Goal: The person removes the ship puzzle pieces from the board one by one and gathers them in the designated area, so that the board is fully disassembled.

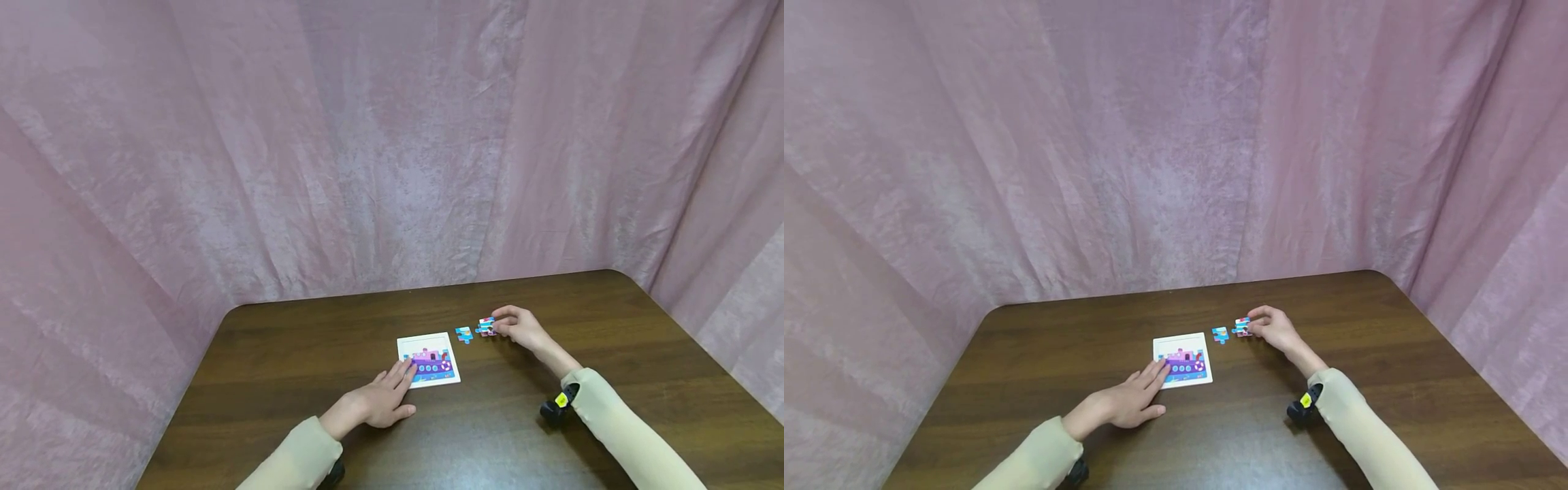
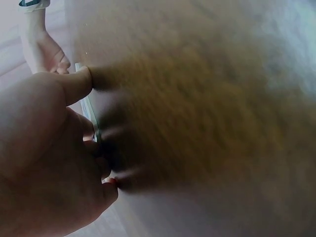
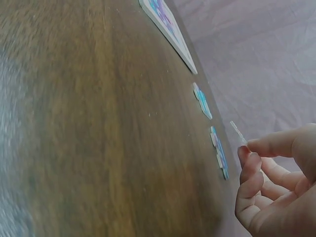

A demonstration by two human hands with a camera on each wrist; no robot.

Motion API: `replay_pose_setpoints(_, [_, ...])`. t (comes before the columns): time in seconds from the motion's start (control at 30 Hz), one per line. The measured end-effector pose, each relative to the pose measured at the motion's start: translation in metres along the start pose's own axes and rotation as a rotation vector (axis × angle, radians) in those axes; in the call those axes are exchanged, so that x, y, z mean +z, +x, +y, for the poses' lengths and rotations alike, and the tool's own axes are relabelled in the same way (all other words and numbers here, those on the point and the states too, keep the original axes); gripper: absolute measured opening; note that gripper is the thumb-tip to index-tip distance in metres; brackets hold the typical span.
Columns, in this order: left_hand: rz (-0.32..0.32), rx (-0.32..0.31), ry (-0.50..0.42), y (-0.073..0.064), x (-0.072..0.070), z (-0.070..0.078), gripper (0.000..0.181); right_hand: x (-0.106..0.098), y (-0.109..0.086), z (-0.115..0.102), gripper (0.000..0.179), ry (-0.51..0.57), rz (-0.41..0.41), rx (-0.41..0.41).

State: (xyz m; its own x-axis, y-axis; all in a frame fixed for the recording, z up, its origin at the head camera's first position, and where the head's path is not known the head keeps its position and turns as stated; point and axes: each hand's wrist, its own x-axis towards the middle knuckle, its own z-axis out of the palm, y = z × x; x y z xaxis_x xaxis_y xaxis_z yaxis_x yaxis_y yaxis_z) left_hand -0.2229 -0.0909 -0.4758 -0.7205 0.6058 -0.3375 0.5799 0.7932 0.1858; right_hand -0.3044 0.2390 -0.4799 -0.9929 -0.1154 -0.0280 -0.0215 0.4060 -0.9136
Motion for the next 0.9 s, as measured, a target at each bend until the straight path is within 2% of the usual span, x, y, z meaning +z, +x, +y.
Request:
replay_pose_setpoints(0.5, [0.007,0.000,0.016,-0.002,0.000,0.003,0.074,-0.003,0.000,0.010,0.034,-0.017,0.057,0.037])
replay_pose_setpoints(0.9, [0.001,0.016,0.000,-0.001,0.001,0.001,0.072,-0.011,0.000,0.011,0.032,-0.094,0.100,0.099])
